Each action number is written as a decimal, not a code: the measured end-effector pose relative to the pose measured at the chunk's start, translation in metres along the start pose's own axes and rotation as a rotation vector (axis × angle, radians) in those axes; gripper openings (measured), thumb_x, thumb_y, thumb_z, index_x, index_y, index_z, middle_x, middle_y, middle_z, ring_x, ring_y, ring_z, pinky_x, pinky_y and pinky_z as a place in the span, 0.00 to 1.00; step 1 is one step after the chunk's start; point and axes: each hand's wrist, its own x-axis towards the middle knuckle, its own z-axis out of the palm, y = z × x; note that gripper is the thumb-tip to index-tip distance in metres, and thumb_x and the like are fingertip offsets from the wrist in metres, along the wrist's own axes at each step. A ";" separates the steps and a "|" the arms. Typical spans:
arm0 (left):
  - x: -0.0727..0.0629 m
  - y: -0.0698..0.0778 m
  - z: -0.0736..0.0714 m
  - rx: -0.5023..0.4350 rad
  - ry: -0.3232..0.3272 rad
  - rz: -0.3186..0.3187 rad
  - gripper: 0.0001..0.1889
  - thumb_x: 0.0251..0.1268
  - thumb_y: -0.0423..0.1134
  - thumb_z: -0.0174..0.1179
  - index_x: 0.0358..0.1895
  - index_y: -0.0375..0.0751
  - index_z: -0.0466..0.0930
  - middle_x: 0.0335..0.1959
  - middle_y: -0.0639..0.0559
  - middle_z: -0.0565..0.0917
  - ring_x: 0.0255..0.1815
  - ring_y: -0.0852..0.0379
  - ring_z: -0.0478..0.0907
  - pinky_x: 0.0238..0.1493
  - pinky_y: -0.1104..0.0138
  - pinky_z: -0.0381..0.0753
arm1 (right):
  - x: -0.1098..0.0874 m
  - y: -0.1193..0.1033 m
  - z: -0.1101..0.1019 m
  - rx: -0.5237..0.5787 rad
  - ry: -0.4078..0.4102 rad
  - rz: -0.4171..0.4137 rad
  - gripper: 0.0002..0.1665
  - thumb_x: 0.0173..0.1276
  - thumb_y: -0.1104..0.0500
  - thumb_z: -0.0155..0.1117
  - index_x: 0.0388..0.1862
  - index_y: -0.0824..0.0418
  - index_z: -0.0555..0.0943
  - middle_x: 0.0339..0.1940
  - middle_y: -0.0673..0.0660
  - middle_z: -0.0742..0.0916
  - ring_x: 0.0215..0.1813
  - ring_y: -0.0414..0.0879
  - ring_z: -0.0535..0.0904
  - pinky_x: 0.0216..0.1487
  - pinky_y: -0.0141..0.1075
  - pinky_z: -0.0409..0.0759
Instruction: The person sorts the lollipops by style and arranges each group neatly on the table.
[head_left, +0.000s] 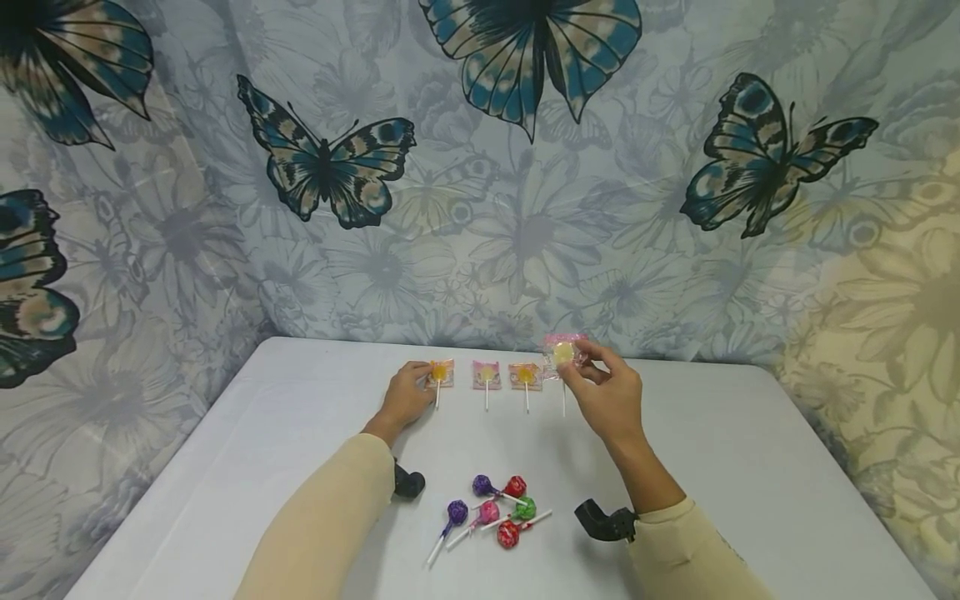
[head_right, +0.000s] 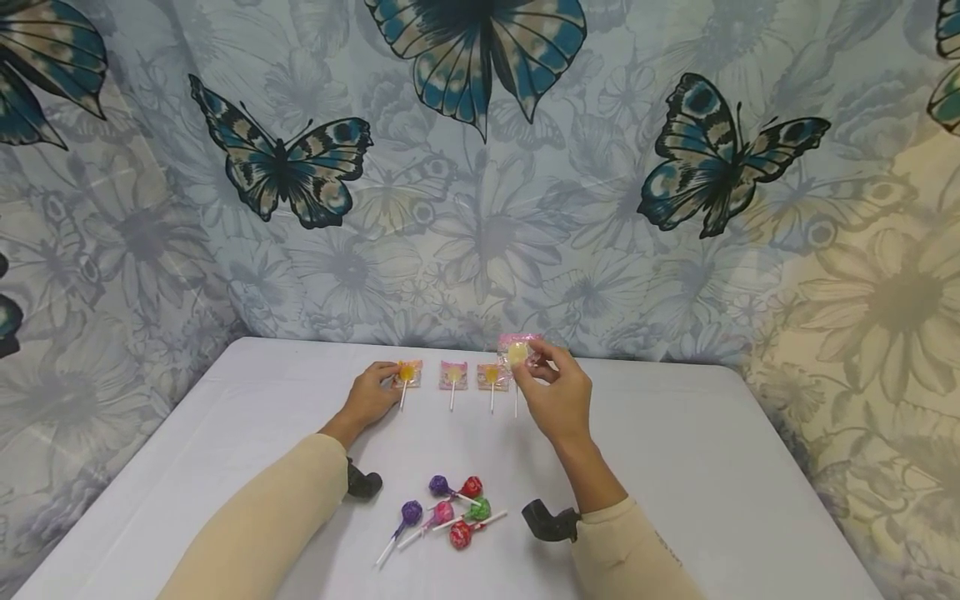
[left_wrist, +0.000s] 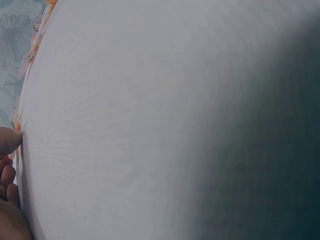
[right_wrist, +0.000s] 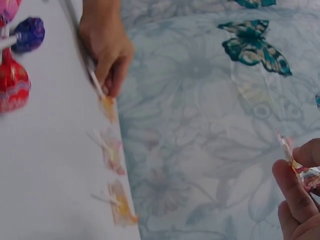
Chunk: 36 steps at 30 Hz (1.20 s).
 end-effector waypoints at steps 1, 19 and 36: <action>0.000 0.000 0.000 -0.003 0.000 -0.001 0.26 0.54 0.26 0.62 0.59 0.29 0.76 0.61 0.41 0.73 0.65 0.42 0.66 0.67 0.54 0.61 | 0.002 0.002 -0.001 0.002 -0.001 0.007 0.23 0.59 0.67 0.72 0.54 0.70 0.80 0.46 0.63 0.80 0.41 0.49 0.84 0.34 0.27 0.80; -0.001 0.001 0.000 0.010 -0.004 -0.007 0.25 0.55 0.27 0.63 0.59 0.30 0.76 0.60 0.42 0.73 0.65 0.42 0.66 0.66 0.54 0.61 | 0.031 0.054 -0.002 -0.126 -0.032 0.209 0.25 0.61 0.62 0.70 0.57 0.66 0.79 0.47 0.61 0.80 0.46 0.54 0.82 0.37 0.25 0.79; -0.001 0.001 -0.001 -0.004 -0.007 -0.013 0.23 0.60 0.28 0.63 0.60 0.30 0.76 0.61 0.42 0.73 0.66 0.43 0.65 0.67 0.55 0.60 | 0.035 0.102 0.007 -0.334 -0.087 0.363 0.25 0.62 0.57 0.66 0.58 0.63 0.78 0.44 0.59 0.82 0.47 0.52 0.80 0.41 0.40 0.76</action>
